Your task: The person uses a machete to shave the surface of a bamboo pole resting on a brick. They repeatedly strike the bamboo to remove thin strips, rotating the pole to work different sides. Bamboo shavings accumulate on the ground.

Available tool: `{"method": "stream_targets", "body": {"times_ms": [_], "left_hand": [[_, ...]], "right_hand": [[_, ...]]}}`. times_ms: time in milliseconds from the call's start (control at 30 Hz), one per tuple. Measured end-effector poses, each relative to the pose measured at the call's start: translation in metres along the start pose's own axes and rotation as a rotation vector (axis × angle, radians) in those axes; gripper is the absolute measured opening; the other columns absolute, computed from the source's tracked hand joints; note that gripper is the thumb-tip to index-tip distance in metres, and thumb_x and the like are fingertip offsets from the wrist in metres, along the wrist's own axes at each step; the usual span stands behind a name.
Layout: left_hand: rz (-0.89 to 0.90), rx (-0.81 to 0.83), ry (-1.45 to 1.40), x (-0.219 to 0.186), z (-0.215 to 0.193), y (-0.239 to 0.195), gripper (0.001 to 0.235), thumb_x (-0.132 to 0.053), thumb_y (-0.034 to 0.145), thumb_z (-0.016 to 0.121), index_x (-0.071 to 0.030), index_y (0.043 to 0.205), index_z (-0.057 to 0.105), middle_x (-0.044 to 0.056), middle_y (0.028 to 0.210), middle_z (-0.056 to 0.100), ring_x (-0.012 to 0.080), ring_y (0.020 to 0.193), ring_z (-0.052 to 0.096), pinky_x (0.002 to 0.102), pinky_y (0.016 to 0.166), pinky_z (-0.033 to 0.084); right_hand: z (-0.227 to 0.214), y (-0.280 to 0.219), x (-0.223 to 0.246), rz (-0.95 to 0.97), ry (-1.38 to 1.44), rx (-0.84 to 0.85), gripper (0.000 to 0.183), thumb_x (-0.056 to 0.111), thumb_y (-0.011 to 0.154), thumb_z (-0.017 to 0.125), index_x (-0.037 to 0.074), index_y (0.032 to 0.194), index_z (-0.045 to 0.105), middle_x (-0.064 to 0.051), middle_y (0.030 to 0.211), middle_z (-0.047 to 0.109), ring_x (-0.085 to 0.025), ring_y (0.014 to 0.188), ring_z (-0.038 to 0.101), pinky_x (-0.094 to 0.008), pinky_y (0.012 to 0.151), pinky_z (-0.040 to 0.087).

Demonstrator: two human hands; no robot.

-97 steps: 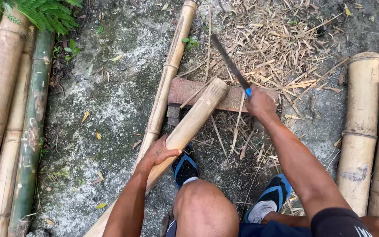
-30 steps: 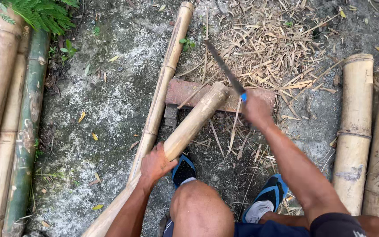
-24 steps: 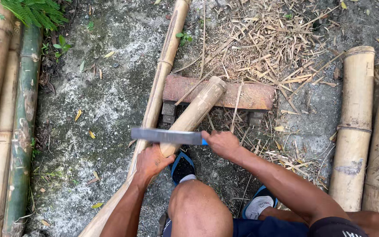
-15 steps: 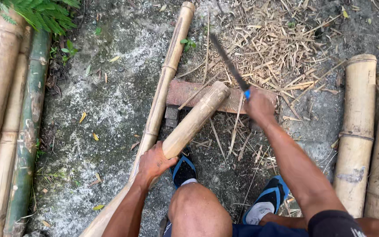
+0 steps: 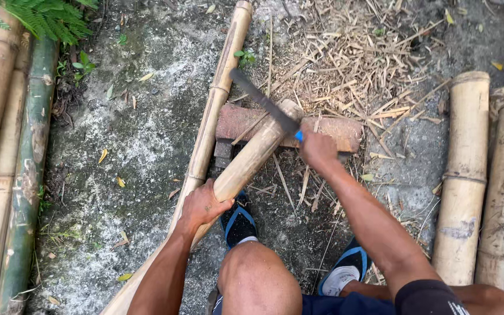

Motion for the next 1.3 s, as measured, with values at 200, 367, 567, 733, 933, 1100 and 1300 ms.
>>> {"method": "stream_targets", "body": {"times_ms": [200, 367, 567, 733, 933, 1100, 1300], "left_hand": [[-0.013, 0.004, -0.028, 0.011, 0.010, -0.001, 0.081, -0.063, 0.065, 0.074, -0.005, 0.119, 0.059, 0.025, 0.101, 0.074, 0.0418, 0.092, 0.074, 0.051, 0.082, 0.058], [0.011, 0.001, -0.061, 0.018, 0.009, 0.002, 0.082, -0.063, 0.064, 0.075, -0.005, 0.120, 0.061, 0.026, 0.106, 0.073, 0.0430, 0.098, 0.072, 0.052, 0.086, 0.056], [0.068, 0.051, -0.134, 0.039, 0.018, 0.022, 0.087, -0.064, 0.064, 0.077, -0.002, 0.123, 0.061, 0.028, 0.111, 0.071, 0.0419, 0.106, 0.070, 0.049, 0.093, 0.054], [0.056, 0.082, -0.197, 0.045, 0.028, 0.027, 0.094, -0.059, 0.061, 0.079, -0.003, 0.133, 0.059, 0.027, 0.121, 0.069, 0.0380, 0.109, 0.070, 0.044, 0.096, 0.055], [0.055, 0.170, -0.383, 0.050, 0.044, 0.033, 0.091, -0.058, 0.063, 0.079, -0.004, 0.135, 0.060, 0.024, 0.124, 0.070, 0.0366, 0.116, 0.069, 0.042, 0.099, 0.052], [0.060, 0.345, -0.726, 0.046, 0.056, 0.017, 0.082, -0.051, 0.072, 0.080, -0.001, 0.136, 0.063, 0.024, 0.127, 0.074, 0.0348, 0.118, 0.068, 0.041, 0.099, 0.051], [-0.022, -0.132, 0.080, 0.008, 0.035, -0.023, 0.108, -0.051, 0.065, 0.083, -0.008, 0.151, 0.036, 0.023, 0.121, 0.064, 0.0421, 0.106, 0.067, 0.055, 0.085, 0.056]], "right_hand": [[0.058, -0.035, 0.020, -0.398, -0.253, 0.023, 0.022, 0.011, 0.092, 0.049, 0.012, 0.114, 0.051, -0.017, 0.086, 0.068, -0.033, 0.065, 0.070, -0.048, 0.047, 0.058], [-0.016, 0.033, -0.068, 0.140, 0.117, -0.139, 0.023, 0.012, 0.098, 0.052, 0.000, 0.118, 0.051, -0.016, 0.077, 0.068, -0.026, 0.062, 0.063, -0.039, 0.048, 0.042], [0.053, -0.030, 0.031, -0.255, -0.231, 0.086, 0.029, 0.008, 0.106, 0.036, 0.002, 0.133, 0.042, -0.013, 0.078, 0.067, -0.029, 0.062, 0.069, -0.042, 0.044, 0.053], [0.041, -0.036, 0.038, -0.393, -0.079, 0.041, 0.028, 0.015, 0.103, 0.041, 0.011, 0.127, 0.054, -0.017, 0.095, 0.071, -0.028, 0.053, 0.069, -0.042, 0.040, 0.056], [-0.021, 0.026, -0.058, 0.210, 0.146, -0.014, 0.028, 0.013, 0.099, 0.051, 0.002, 0.125, 0.049, -0.017, 0.073, 0.066, -0.030, 0.056, 0.064, -0.049, 0.047, 0.049], [0.035, -0.030, -0.034, -0.018, -0.172, 0.040, 0.048, -0.002, 0.095, 0.043, -0.011, 0.142, 0.036, -0.017, 0.063, 0.065, -0.032, 0.050, 0.068, -0.049, 0.043, 0.057], [0.068, -0.045, -0.015, -0.072, 0.039, -0.124, 0.017, 0.004, 0.095, 0.046, -0.001, 0.111, 0.048, -0.025, 0.074, 0.068, -0.043, 0.062, 0.071, -0.057, 0.055, 0.058]]}}
Point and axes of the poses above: each hand's wrist, its own y-axis towards the middle knuckle, its own z-axis out of the palm, x = y × z, the point moved 5 cm from there along y, towards the middle knuckle
